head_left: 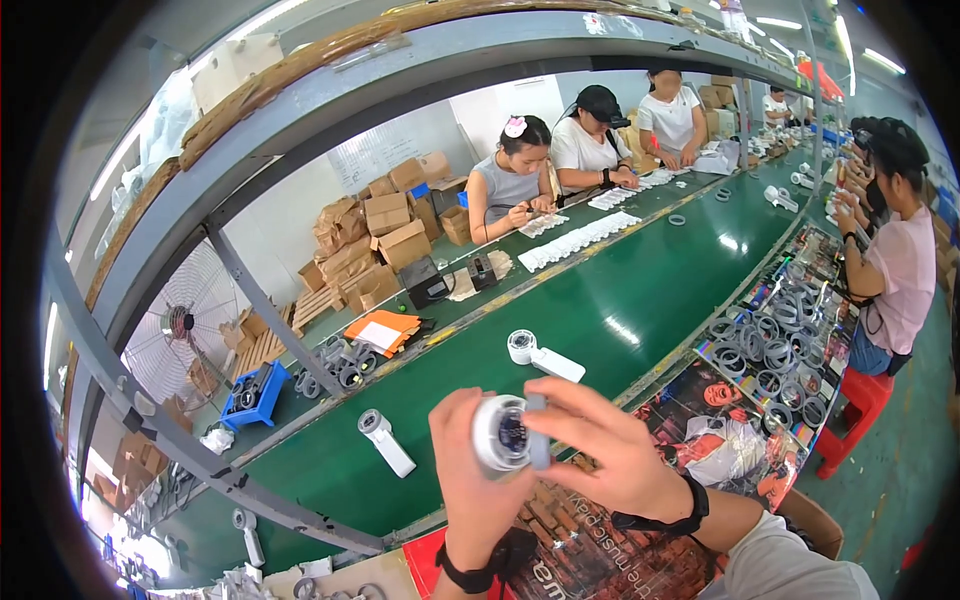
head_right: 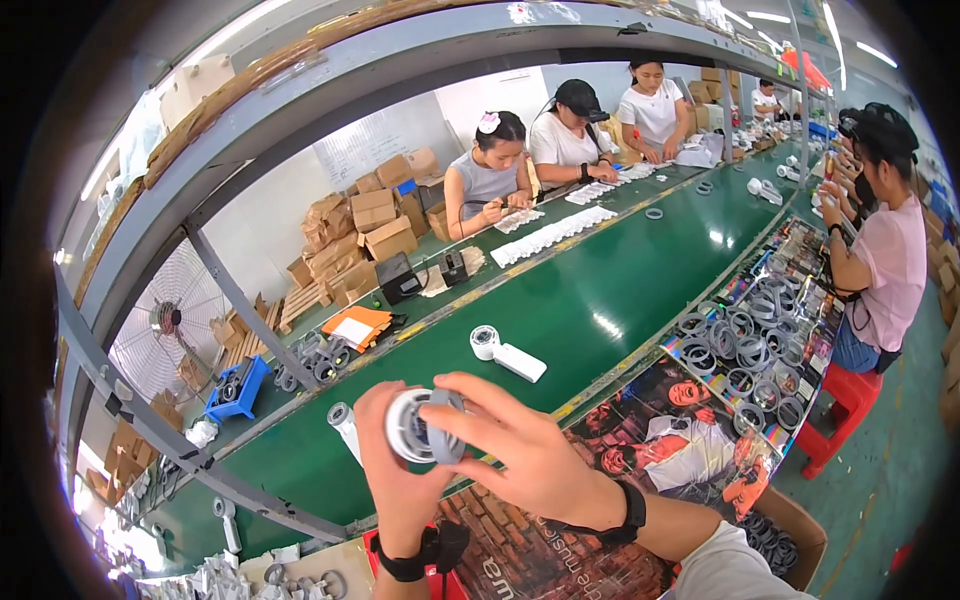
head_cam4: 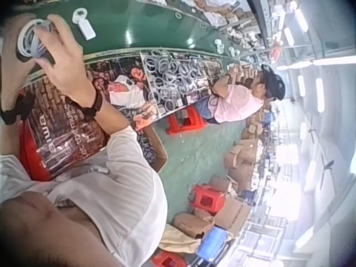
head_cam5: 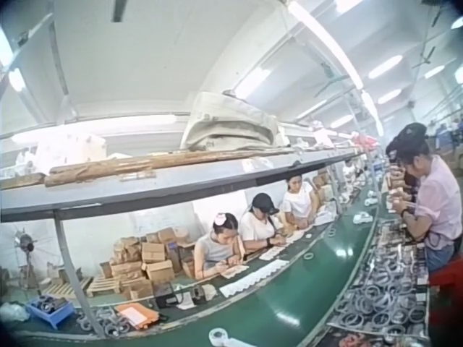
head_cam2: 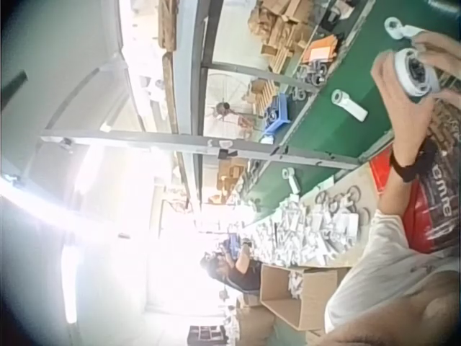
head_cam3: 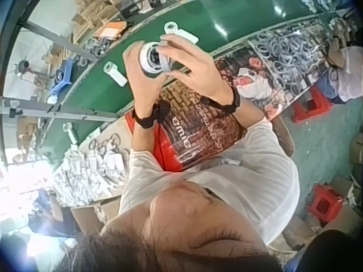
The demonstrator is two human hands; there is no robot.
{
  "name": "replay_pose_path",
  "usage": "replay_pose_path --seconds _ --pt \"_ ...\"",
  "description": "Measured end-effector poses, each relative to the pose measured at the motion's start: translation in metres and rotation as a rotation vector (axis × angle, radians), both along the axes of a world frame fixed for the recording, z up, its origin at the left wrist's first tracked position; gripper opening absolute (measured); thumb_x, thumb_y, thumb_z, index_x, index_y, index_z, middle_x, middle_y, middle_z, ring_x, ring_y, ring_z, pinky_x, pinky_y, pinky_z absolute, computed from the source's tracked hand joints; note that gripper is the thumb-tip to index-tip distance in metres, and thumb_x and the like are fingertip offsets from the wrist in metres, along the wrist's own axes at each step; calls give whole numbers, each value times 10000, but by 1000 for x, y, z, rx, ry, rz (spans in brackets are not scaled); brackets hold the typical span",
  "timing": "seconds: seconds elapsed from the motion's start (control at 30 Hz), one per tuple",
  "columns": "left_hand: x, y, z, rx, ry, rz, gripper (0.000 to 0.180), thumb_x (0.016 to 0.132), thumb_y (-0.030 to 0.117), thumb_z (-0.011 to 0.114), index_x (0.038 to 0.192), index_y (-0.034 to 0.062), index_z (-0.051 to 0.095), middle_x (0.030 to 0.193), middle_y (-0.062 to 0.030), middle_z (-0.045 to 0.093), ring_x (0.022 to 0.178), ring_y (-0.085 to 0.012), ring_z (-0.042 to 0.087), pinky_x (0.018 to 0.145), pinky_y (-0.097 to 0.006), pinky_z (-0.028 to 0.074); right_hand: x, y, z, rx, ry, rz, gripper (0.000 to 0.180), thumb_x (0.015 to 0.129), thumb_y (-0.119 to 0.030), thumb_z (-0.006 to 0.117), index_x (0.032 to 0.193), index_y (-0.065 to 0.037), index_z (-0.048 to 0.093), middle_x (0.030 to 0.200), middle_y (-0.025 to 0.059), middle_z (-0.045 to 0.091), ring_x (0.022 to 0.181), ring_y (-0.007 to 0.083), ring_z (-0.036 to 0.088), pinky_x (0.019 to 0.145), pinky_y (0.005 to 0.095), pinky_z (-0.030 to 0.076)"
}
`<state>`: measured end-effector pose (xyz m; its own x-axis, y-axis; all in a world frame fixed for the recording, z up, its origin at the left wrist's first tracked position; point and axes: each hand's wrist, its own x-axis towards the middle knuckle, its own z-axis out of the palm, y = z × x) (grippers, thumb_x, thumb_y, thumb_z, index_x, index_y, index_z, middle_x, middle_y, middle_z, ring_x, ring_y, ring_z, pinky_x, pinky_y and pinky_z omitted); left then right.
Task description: The recorder is assembling small electronic fans at a factory workbench, fitting internal components into circular plastic housings.
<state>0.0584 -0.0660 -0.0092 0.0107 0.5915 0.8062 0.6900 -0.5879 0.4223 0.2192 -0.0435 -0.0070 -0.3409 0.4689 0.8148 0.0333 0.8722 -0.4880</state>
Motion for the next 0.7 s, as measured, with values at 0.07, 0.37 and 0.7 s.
replay_pose_path --seconds 0.07,0.37,0.7 --pt "6 3 -5 89 125 125 661 531 69 773 1119 18 476 1096 -160 498 977 -326 543 823 -373 454 -6 4 -6 36 -67 -40 549 679 -10 711 1195 -91 542 1256 173 473 993 329 577 812 355 507" --pt "2 12 -8 52 389 145 615 558 132 762 1086 4 475 1055 -161 503 934 -344 540 744 -406 479 -5 28 -19 -227 -46 106 616 705 -150 722 1265 -72 479 1238 184 489 1086 354 521 913 376 440" --pt "6 6 -6 -129 188 113 633 553 106 794 1090 12 474 1057 -168 499 950 -344 533 784 -385 460 7 13 1 -53 -273 -166 607 695 -173 728 1225 -18 474 1215 175 504 1071 362 529 893 401 451"
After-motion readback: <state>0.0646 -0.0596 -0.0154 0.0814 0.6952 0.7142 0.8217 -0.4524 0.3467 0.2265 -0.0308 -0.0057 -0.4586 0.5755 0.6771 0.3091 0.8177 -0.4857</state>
